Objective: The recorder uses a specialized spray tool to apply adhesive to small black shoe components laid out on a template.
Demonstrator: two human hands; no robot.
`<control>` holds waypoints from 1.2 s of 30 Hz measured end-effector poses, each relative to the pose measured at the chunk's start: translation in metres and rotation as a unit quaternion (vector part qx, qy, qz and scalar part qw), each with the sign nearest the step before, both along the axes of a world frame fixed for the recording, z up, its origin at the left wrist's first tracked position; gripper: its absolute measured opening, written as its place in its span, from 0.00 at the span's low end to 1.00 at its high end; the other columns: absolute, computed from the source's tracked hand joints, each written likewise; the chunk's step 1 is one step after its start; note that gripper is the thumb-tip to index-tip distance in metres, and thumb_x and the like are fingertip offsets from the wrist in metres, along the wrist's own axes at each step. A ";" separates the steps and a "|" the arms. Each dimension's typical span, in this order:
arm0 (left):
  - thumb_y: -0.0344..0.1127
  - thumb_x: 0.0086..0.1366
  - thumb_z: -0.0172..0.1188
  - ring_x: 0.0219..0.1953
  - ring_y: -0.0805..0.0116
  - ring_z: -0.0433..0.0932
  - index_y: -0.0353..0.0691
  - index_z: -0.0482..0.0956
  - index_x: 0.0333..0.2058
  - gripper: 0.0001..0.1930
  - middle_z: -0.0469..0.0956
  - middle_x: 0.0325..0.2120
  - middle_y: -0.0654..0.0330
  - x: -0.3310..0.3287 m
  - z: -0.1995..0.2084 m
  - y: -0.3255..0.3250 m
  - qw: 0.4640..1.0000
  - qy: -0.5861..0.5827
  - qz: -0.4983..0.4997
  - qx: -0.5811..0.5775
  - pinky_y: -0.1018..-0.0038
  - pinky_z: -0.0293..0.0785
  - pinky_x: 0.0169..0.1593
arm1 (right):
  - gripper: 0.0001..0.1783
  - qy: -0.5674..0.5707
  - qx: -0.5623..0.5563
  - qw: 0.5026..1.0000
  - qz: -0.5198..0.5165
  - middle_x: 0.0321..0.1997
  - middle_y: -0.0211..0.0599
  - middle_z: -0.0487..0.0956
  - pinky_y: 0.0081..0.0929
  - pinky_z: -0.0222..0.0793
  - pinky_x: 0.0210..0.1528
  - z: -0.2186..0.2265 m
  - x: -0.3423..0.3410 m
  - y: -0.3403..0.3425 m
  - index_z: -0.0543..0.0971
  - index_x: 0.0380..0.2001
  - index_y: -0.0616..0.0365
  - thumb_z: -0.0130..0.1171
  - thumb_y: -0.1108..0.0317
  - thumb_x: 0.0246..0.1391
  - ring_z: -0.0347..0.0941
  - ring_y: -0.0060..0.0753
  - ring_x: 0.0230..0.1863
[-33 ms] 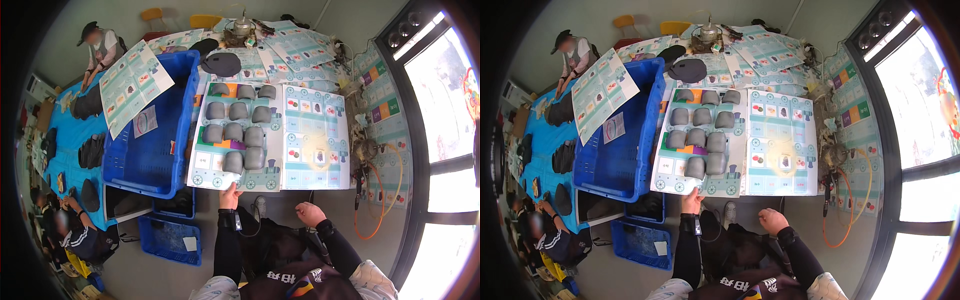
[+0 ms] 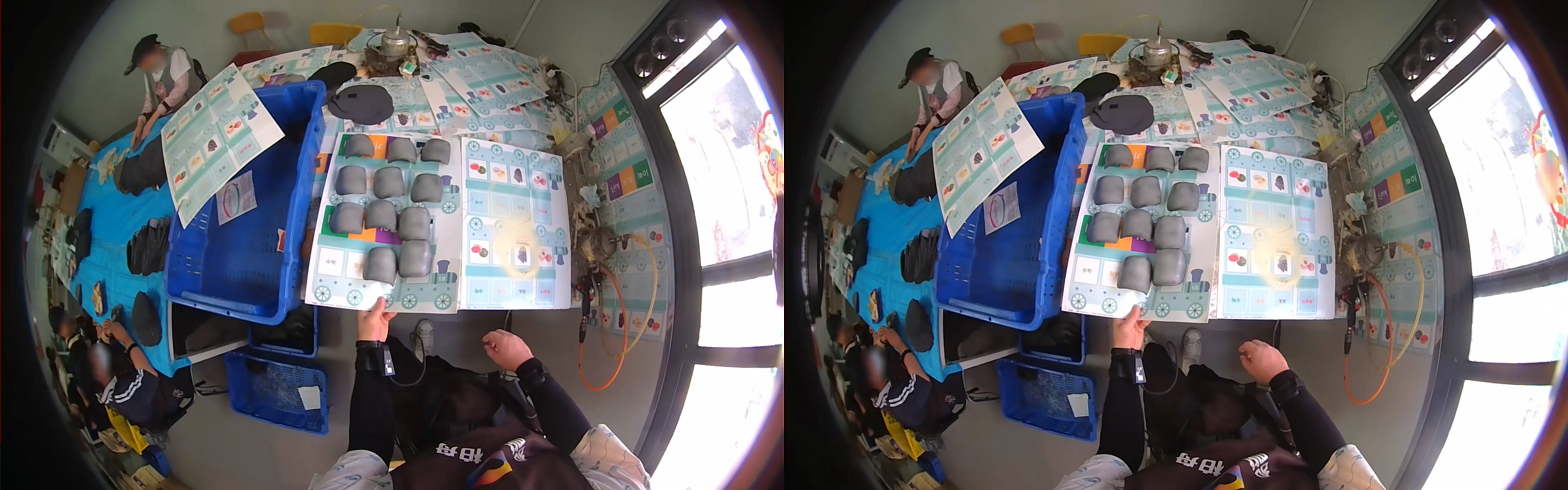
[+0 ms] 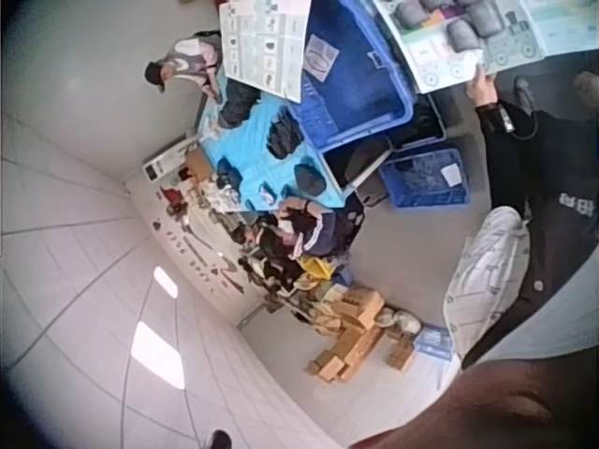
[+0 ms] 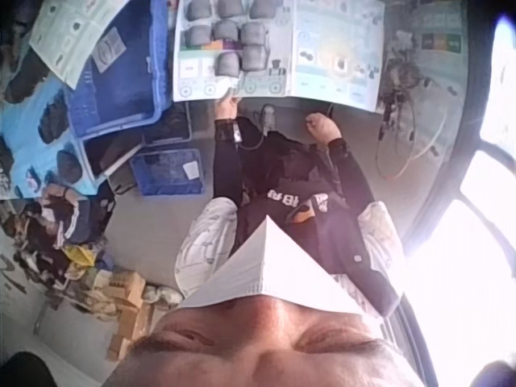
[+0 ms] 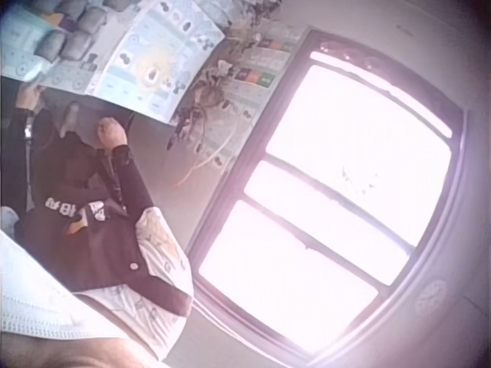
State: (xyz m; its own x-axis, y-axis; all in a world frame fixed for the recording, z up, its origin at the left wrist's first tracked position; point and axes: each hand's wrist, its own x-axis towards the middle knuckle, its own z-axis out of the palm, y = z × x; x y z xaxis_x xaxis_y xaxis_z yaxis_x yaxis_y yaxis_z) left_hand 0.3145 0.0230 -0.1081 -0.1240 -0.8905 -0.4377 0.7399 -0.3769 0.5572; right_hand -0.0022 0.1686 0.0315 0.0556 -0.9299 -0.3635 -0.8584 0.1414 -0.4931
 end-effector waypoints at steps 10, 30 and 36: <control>0.33 0.73 0.57 0.42 0.67 0.84 0.41 0.75 0.53 0.12 0.81 0.43 0.61 -0.002 0.003 -0.010 0.993 0.058 -0.021 0.100 0.68 0.86 0.43 | 0.10 0.004 0.015 1.000 0.002 0.36 0.40 0.81 0.38 0.77 0.42 -0.003 0.001 0.000 0.81 0.40 0.56 0.60 0.66 0.56 0.80 0.44 0.37; 0.28 0.70 0.59 0.43 0.69 0.81 0.42 0.75 0.54 0.14 0.80 0.43 0.64 -0.012 -0.018 -0.004 0.998 0.059 0.032 0.012 0.68 0.78 0.44 | 0.11 0.020 0.039 0.999 0.004 0.36 0.39 0.80 0.39 0.76 0.45 -0.007 0.004 -0.001 0.81 0.41 0.55 0.60 0.64 0.57 0.79 0.44 0.40; 0.26 0.70 0.59 0.47 0.66 0.81 0.41 0.73 0.56 0.17 0.80 0.46 0.63 -0.005 -0.020 -0.004 0.996 0.073 0.048 -0.030 0.65 0.78 0.48 | 0.11 0.024 0.060 0.998 0.000 0.39 0.41 0.81 0.41 0.76 0.49 -0.013 0.002 0.002 0.81 0.40 0.55 0.57 0.64 0.57 0.79 0.48 0.44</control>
